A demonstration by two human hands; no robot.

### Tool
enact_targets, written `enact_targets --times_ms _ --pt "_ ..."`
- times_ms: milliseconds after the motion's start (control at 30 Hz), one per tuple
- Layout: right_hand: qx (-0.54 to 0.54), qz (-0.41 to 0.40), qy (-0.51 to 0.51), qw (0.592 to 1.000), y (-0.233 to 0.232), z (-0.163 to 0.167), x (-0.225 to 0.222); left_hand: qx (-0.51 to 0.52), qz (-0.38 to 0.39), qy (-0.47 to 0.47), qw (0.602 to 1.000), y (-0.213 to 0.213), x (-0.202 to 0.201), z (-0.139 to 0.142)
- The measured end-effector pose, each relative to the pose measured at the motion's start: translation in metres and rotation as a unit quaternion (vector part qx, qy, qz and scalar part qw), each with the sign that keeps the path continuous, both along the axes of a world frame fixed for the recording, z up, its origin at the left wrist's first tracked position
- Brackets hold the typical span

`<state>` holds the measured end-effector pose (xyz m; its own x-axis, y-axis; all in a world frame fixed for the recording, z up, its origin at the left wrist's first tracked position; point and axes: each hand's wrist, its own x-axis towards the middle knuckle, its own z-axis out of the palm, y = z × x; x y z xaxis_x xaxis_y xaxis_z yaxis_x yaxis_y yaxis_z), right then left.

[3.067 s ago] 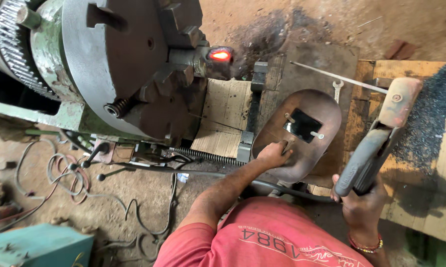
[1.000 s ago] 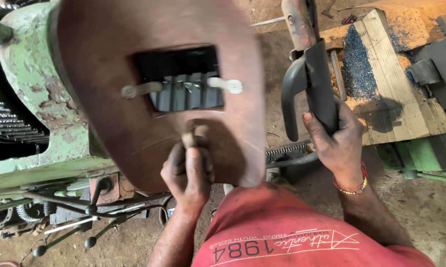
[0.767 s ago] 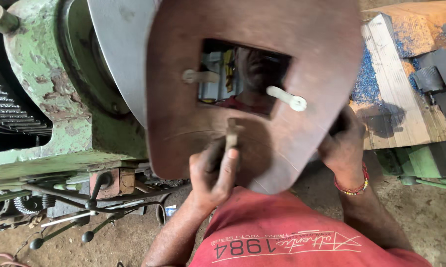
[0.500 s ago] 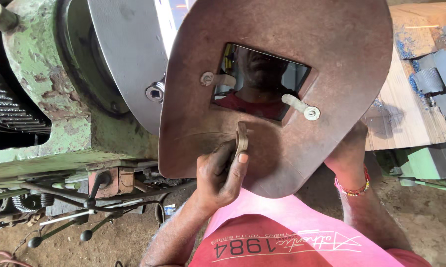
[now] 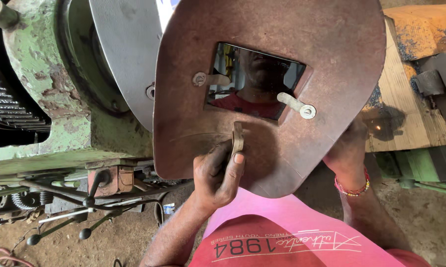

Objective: The person welds a metal part mounted on a lathe using a welding torch and a welding mask. They repeatedly position the mask, apply the torch to the part, and adjust the part's position on the lathe.

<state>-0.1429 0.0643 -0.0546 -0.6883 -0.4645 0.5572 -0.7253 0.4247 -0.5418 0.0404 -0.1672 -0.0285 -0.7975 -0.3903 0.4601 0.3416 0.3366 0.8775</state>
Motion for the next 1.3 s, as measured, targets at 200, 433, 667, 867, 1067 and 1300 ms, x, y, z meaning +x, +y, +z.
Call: enact_targets --times_ms 200,433,667,867,1067,1300 --pt "0.038 -0.001 0.016 0.999 0.002 -0.006 -0.005 -0.014 -0.004 -0.002 1.0 -0.001 0.0 0.002" --pt "0.014 0.003 -0.027 1.0 0.003 -0.01 -0.006 0.018 -0.009 -0.013 1.0 0.001 0.001 0.001" --pt "-0.142 0.003 -0.128 0.981 -0.014 0.005 0.007 0.033 0.008 -0.017 0.999 -0.003 0.007 0.001" --pt "-0.201 -0.042 -0.259 0.944 0.003 0.007 0.016 0.061 0.101 0.001 0.993 -0.007 0.01 -0.011" --pt "-0.348 -0.073 -0.305 0.883 0.047 -0.022 0.027 -0.017 0.117 -0.084 0.989 0.003 -0.012 -0.058" --pt "-0.365 -0.19 -0.324 0.852 0.085 -0.05 0.048 -0.076 -0.001 -0.128 0.989 0.033 -0.118 -0.17"
